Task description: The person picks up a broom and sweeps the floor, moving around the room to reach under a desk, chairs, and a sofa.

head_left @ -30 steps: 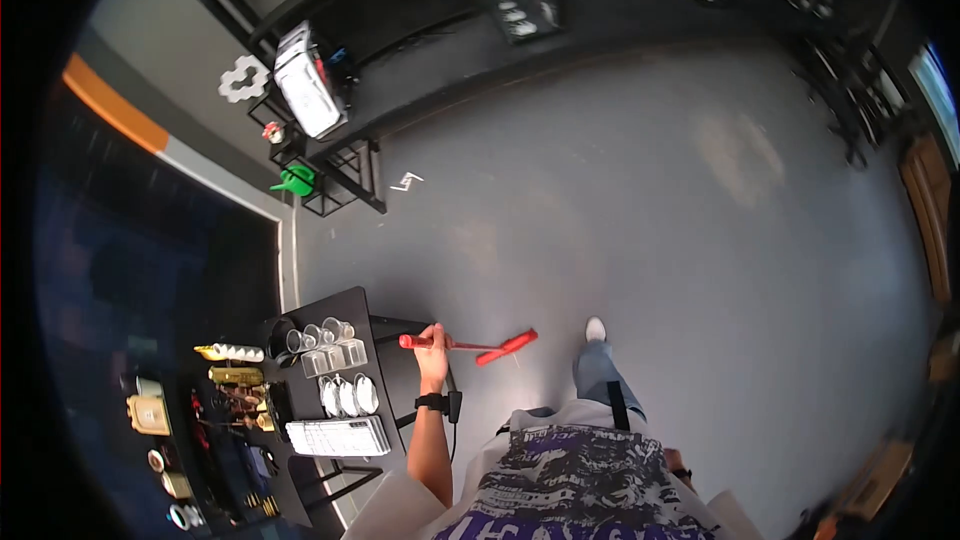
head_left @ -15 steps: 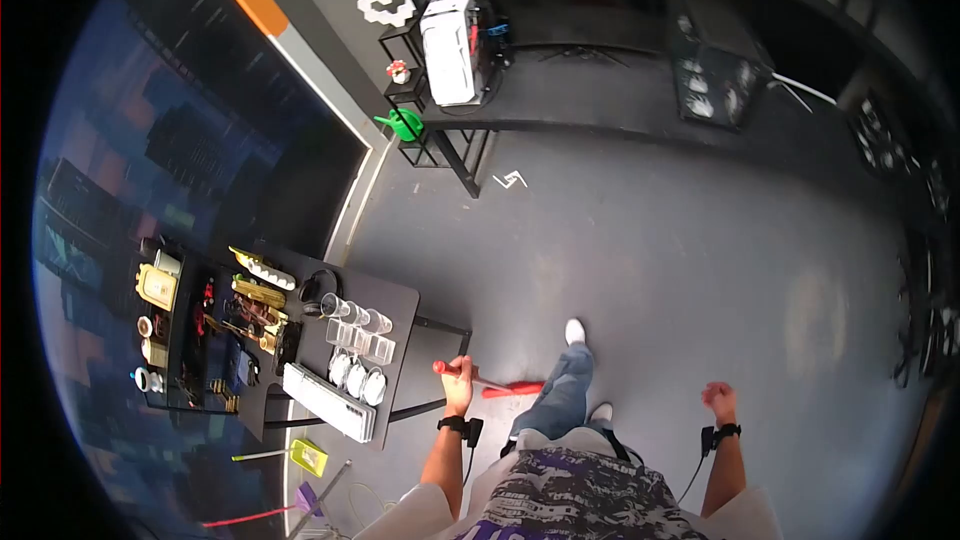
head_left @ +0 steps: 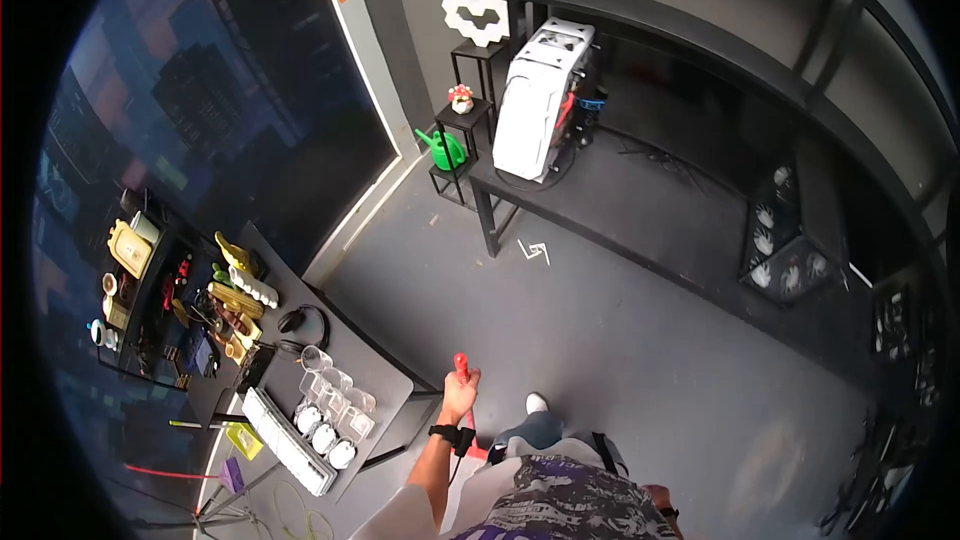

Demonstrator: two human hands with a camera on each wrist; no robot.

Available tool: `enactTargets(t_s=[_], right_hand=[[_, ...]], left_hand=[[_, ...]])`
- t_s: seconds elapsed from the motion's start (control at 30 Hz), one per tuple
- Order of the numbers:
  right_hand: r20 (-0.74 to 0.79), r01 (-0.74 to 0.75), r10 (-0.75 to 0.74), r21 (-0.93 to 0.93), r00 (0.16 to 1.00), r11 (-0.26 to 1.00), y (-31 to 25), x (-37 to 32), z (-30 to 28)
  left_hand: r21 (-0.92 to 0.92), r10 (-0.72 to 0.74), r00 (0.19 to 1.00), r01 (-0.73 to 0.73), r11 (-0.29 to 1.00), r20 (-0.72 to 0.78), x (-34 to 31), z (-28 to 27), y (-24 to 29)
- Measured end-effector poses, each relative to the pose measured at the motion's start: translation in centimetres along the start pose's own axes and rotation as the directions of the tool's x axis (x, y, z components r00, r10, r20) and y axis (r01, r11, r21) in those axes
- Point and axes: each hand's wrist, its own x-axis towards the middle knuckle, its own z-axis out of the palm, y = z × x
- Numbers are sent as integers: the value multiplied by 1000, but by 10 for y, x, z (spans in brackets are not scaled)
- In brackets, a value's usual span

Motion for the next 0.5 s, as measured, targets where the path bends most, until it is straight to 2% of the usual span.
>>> enactTargets(t_s=[0.07, 0.13, 0.2, 0.23, 0.27, 0.3, 0.33, 0.4, 0.5], right_hand=[[-66, -87, 113, 315, 991, 945, -19, 61, -11], [-84, -146, 242, 596, 967, 790, -50, 101, -12], [-99, -95, 161, 479, 982, 872, -116, 138, -17], [-107, -70, 116, 363, 988, 929, -152, 155, -19], [-79, -40, 72, 352, 994, 935, -179, 175, -21], [-48, -13, 32, 346, 998, 938, -200, 196, -21], [-45, -24, 37, 263, 998, 964, -231, 212, -18], [-5, 29, -28, 165, 1000, 986, -285, 243, -12], [67, 28, -31, 36, 997, 999, -359, 291, 4]], left_hand=[[-80, -14, 1000, 15, 997, 13, 10, -11, 48], [-159, -31, 999, 33, 987, 18, 24, -25, 84], [-185, 21, 1000, -20, 983, 4, 40, -38, 114], [-136, 55, 998, -54, 989, 0, 45, -47, 132], [-142, 40, 999, -42, 989, -19, 57, -50, 132], [-115, 88, 994, -95, 989, -67, 67, -54, 129], [-82, 136, 984, -146, 986, -113, 77, -59, 128], [-68, 123, 978, -136, 988, -170, 96, -70, 136], [-123, 134, 921, -190, 974, -365, 125, -92, 160]])
